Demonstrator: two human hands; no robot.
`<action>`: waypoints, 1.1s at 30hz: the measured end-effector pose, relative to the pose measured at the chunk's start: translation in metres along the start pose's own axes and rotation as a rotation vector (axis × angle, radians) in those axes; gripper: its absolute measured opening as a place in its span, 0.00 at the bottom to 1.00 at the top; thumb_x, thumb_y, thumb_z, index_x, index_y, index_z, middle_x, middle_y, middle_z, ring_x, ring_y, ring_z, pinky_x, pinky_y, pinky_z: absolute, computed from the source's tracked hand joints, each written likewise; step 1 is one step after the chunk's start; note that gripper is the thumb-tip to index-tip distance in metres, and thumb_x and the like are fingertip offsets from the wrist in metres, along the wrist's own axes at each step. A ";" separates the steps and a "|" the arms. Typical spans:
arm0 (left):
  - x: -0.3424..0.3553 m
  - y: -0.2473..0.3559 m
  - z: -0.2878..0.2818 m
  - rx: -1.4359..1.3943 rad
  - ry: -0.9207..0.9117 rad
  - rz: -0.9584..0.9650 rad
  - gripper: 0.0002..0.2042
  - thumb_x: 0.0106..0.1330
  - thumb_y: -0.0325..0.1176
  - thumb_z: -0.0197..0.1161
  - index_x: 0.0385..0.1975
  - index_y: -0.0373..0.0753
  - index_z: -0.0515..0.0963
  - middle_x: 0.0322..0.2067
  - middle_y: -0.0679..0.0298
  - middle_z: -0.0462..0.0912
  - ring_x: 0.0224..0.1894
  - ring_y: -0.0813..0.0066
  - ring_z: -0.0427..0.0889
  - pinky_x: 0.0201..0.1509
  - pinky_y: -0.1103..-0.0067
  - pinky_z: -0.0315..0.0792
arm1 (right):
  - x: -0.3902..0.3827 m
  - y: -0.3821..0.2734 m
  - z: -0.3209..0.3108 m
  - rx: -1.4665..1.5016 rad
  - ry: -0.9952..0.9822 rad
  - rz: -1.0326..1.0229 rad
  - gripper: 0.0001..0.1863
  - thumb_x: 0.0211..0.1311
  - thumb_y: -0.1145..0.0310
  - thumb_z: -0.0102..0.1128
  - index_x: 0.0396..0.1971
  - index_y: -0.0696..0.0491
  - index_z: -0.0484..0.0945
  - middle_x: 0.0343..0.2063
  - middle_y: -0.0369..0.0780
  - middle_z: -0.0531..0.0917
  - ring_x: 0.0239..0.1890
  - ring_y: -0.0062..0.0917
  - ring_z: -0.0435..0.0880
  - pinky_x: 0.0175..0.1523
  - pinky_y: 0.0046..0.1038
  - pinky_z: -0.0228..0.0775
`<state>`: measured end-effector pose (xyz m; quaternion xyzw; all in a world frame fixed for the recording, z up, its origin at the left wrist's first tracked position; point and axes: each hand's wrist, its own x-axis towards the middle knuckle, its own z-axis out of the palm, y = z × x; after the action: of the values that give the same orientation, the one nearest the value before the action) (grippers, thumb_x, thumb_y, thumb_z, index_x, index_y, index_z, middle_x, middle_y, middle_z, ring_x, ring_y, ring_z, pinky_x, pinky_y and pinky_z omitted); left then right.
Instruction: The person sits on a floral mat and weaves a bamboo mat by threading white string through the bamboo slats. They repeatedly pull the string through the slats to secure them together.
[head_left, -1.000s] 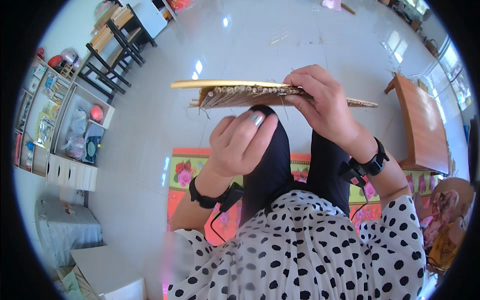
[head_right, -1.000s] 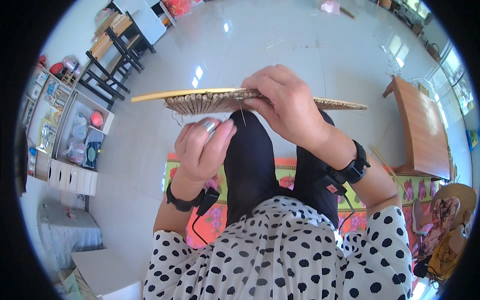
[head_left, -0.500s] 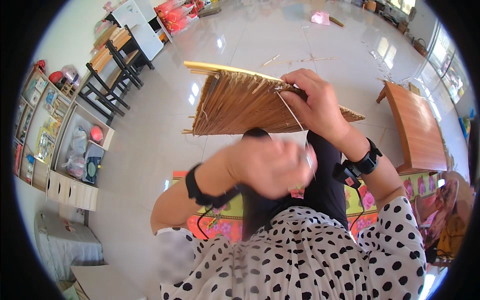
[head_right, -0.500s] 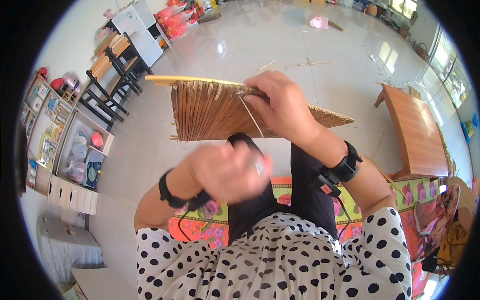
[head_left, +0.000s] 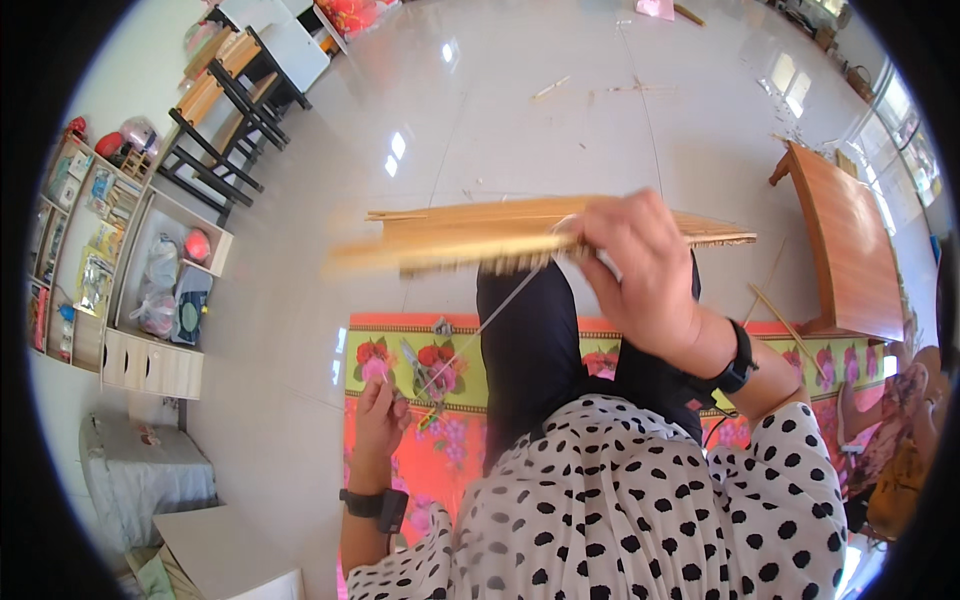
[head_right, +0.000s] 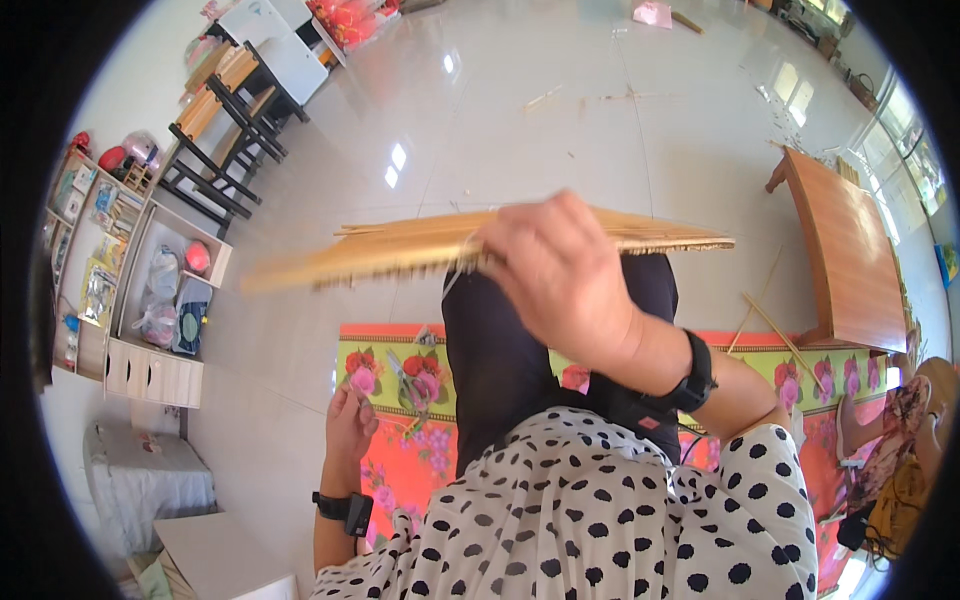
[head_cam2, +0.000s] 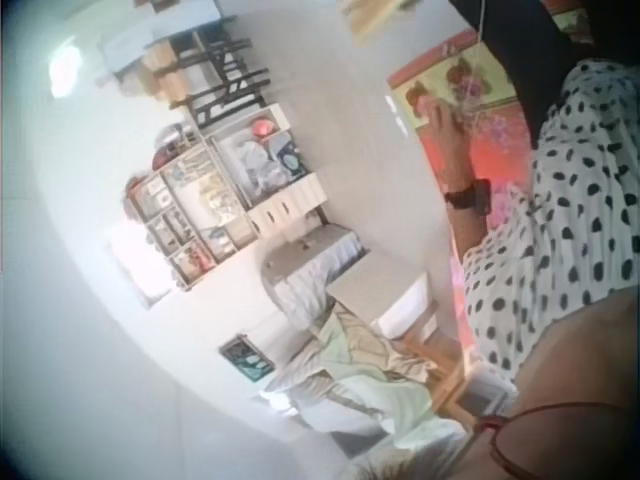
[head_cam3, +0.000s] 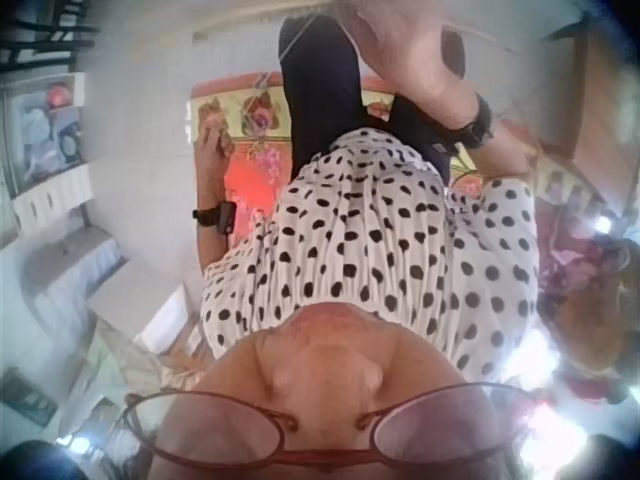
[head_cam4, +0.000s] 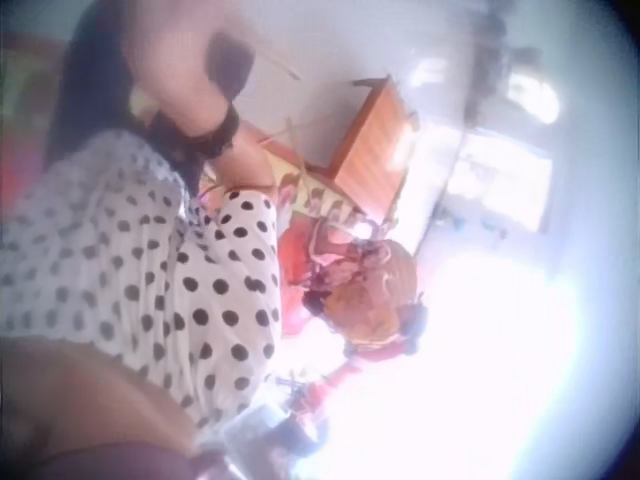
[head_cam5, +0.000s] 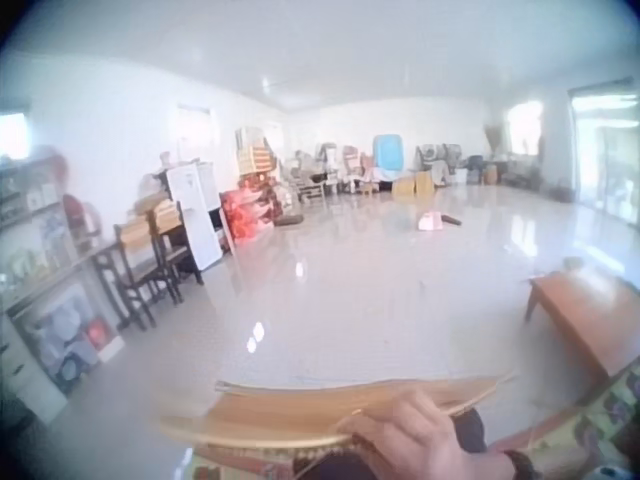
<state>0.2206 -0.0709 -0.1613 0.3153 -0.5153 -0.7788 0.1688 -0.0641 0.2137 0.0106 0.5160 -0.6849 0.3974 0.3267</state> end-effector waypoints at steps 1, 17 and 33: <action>-0.002 -0.023 -0.026 -0.037 0.051 -0.079 0.06 0.83 0.34 0.48 0.41 0.44 0.70 0.21 0.71 0.71 0.19 0.84 0.67 0.18 0.84 0.64 | -0.013 -0.003 -0.002 -0.011 -0.020 -0.048 0.18 0.46 0.78 0.73 0.40 0.56 0.83 0.36 0.40 0.82 0.37 0.36 0.79 0.40 0.34 0.73; -0.037 -0.140 -0.154 0.144 0.334 -0.378 0.05 0.79 0.36 0.59 0.43 0.44 0.74 0.21 0.71 0.74 0.18 0.83 0.72 0.18 0.85 0.64 | -0.111 -0.017 0.013 0.033 -0.138 -0.300 0.25 0.34 0.67 0.64 0.40 0.53 0.88 0.37 0.32 0.83 0.34 0.24 0.75 0.36 0.28 0.63; -0.022 -0.070 0.064 0.477 -0.511 0.288 0.09 0.76 0.26 0.59 0.51 0.33 0.76 0.40 0.60 0.84 0.39 0.73 0.86 0.47 0.76 0.81 | -0.106 -0.015 0.012 0.076 -0.190 -0.321 0.22 0.37 0.68 0.67 0.40 0.53 0.88 0.37 0.33 0.84 0.33 0.24 0.76 0.35 0.27 0.66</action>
<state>0.1988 0.0155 -0.2002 0.0654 -0.7467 -0.6588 0.0646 -0.0228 0.2485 -0.0827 0.6660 -0.6059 0.3153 0.2999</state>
